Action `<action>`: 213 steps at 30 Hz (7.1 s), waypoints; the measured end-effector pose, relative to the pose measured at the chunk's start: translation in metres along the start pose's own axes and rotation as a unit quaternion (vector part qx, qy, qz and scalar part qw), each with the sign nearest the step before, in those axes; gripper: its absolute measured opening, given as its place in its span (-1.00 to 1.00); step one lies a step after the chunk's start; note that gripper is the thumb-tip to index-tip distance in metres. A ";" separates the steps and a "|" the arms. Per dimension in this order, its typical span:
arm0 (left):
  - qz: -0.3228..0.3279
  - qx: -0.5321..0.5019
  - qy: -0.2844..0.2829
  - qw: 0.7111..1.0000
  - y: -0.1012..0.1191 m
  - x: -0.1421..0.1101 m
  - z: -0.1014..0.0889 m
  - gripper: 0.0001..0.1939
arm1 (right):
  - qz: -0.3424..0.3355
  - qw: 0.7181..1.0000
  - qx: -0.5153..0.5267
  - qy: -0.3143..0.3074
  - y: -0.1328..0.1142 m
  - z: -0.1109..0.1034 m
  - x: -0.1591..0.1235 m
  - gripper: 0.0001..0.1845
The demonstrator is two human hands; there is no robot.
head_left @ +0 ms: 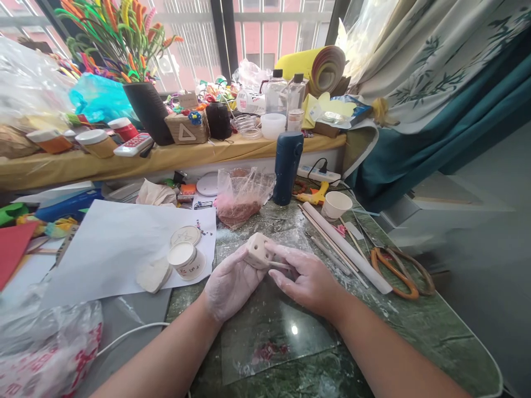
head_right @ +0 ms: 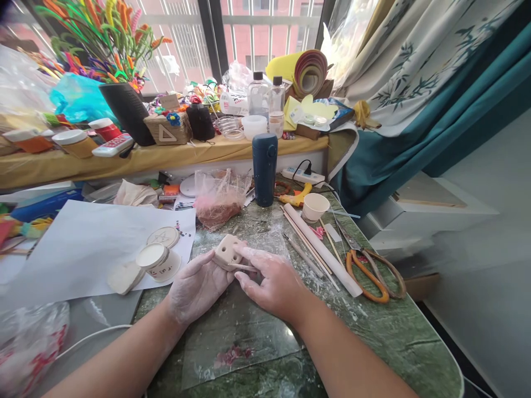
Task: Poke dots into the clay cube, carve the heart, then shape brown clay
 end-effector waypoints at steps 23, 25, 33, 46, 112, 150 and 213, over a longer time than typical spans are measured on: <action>-0.027 0.051 0.054 0.997 0.002 -0.008 -0.003 -0.58 | 0.001 0.990 0.133 -0.050 0.005 0.007 -0.008 -0.27; -0.020 0.069 0.063 0.995 0.001 -0.009 -0.003 -0.57 | -0.025 0.992 0.105 -0.061 0.003 0.007 -0.007 -0.31; 0.041 0.078 0.032 0.996 0.000 -0.007 -0.001 -0.60 | 0.031 0.994 0.100 0.008 0.005 0.005 -0.003 -0.32; 0.016 0.102 0.036 0.994 -0.004 -0.009 -0.003 -0.54 | 0.024 0.996 0.087 0.023 0.008 0.002 -0.003 -0.44; 0.292 0.513 -0.018 0.807 -0.014 -0.015 -0.009 -0.30 | 0.266 0.756 0.598 -0.009 0.005 0.008 0.012 -0.54; 0.224 0.612 -0.025 0.758 -0.007 -0.019 0.001 -0.53 | 0.168 0.803 0.559 0.122 0.019 -0.007 0.021 -0.78; 0.126 0.686 -0.117 0.707 -0.018 -0.003 -0.005 -0.43 | -0.069 0.991 0.092 -0.062 -0.017 -0.015 0.003 -0.72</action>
Point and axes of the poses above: each hand's wrist, its own x-axis towards the middle knuckle, its own z-axis out of the palm, y = z × x, the point moved 2 cm from there along x, towards the middle knuckle, and after that the axes turned 5 degrees about z, right-handed, at the moved point
